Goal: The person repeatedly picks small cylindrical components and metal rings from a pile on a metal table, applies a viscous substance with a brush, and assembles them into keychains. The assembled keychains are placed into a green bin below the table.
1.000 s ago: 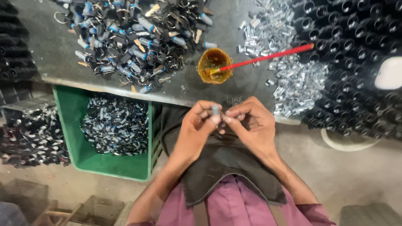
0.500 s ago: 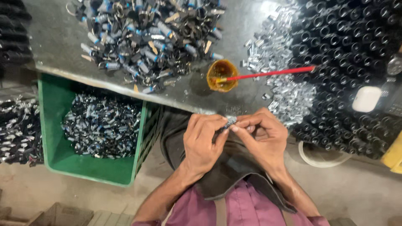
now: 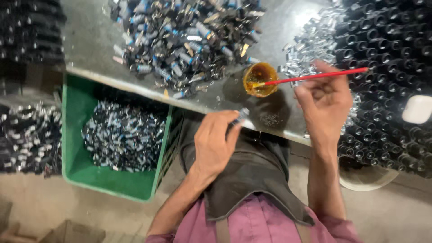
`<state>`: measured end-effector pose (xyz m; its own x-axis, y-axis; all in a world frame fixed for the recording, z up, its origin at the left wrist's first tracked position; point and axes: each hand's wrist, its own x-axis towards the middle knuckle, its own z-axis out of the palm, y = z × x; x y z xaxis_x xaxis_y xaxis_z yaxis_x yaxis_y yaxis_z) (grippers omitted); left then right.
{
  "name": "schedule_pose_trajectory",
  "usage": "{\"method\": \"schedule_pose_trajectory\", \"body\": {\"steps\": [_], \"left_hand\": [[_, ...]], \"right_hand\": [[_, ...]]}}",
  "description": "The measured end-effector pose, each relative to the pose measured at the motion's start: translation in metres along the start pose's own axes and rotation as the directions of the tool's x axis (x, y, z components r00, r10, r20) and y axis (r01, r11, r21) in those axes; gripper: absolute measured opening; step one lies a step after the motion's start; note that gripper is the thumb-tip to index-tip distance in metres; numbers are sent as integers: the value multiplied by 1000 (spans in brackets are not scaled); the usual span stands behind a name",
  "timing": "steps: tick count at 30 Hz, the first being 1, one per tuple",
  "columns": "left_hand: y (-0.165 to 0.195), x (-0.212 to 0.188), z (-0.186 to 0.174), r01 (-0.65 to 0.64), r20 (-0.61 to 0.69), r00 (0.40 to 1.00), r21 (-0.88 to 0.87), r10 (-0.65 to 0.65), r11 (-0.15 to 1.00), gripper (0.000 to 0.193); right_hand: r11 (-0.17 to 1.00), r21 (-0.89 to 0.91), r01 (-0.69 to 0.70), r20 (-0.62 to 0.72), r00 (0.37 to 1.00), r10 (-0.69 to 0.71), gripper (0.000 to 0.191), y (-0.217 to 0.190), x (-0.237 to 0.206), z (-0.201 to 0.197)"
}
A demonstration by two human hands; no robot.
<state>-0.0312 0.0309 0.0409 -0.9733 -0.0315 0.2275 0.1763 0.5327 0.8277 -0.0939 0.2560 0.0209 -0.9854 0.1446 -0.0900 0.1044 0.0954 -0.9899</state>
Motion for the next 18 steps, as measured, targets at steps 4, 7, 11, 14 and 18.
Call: {"method": "schedule_pose_trajectory", "body": {"steps": [4, 7, 11, 14, 18], "left_hand": [[-21, 17, 13, 3, 3, 1000, 115, -4, 993, 20], [-31, 23, 20, 9, -27, 1000, 125, -6, 992, 20], [-31, 27, 19, 27, -45, 999, 88, -23, 996, 22], [-26, 30, 15, -7, -32, 999, 56, 8, 998, 22], [-19, 29, 10, -20, -44, 999, 41, 22, 999, 22]], "right_hand": [[982, -188, -5, 0, 1000, 5, 17, -14, 0, 7], [990, -141, 24, -86, 996, -36, 13, -22, -12, 9], [1000, 1, 18, -177, 984, -17, 12, -26, -28, 2], [1000, -3, -2, -210, 978, 1, 14, -24, -38, 5], [980, -168, 106, -202, 969, -140, 14, -32, -42, 17]]}}
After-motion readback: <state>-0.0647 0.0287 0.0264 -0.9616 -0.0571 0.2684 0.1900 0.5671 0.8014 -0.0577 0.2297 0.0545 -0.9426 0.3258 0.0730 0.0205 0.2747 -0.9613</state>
